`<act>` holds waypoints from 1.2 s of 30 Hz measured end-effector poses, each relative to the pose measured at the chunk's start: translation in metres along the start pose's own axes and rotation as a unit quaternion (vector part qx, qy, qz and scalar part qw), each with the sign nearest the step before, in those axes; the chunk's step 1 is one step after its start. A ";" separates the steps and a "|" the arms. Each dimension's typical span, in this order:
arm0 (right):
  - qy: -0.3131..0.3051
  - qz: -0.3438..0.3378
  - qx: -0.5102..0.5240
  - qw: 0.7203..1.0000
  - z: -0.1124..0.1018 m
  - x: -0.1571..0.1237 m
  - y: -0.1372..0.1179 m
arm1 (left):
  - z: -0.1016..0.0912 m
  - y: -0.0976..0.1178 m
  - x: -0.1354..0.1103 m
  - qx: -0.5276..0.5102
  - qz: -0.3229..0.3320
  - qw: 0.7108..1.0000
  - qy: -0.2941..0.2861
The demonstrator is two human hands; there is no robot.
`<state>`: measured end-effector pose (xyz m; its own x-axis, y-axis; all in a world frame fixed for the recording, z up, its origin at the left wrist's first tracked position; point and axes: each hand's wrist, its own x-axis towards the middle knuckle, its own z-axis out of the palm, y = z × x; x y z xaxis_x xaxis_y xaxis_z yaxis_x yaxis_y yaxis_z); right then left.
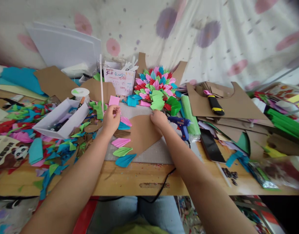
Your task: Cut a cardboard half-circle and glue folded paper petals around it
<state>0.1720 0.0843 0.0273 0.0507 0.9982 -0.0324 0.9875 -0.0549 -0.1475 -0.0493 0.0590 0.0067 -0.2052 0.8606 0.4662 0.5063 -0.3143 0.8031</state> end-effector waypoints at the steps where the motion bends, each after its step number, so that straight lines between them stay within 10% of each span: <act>1: 0.002 0.005 -0.001 1.000 0.000 -0.002 -0.001 | 0.000 0.000 0.000 0.002 0.000 1.000 -0.001; 8: 0.063 -0.015 0.038 0.997 -0.009 -0.014 0.002 | -0.001 0.004 -0.001 0.036 0.020 0.999 -0.003; 18: 0.016 -0.351 0.162 0.922 -0.003 -0.046 0.047 | 0.005 0.026 -0.016 0.099 0.198 0.959 -0.175; 27: 0.128 -0.342 0.172 0.915 0.010 -0.053 0.046 | 0.015 0.035 -0.032 0.191 0.274 0.876 -0.347; 36: 0.123 -0.341 0.122 0.924 0.018 -0.052 0.039 | 0.017 0.043 -0.033 0.244 0.298 0.859 -0.338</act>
<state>0.2054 0.0293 0.0054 -0.5088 0.7769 0.3709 0.7407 0.6146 -0.2714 -0.0064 0.0242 0.0190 0.6609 0.6936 0.2865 0.6778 -0.7156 0.1691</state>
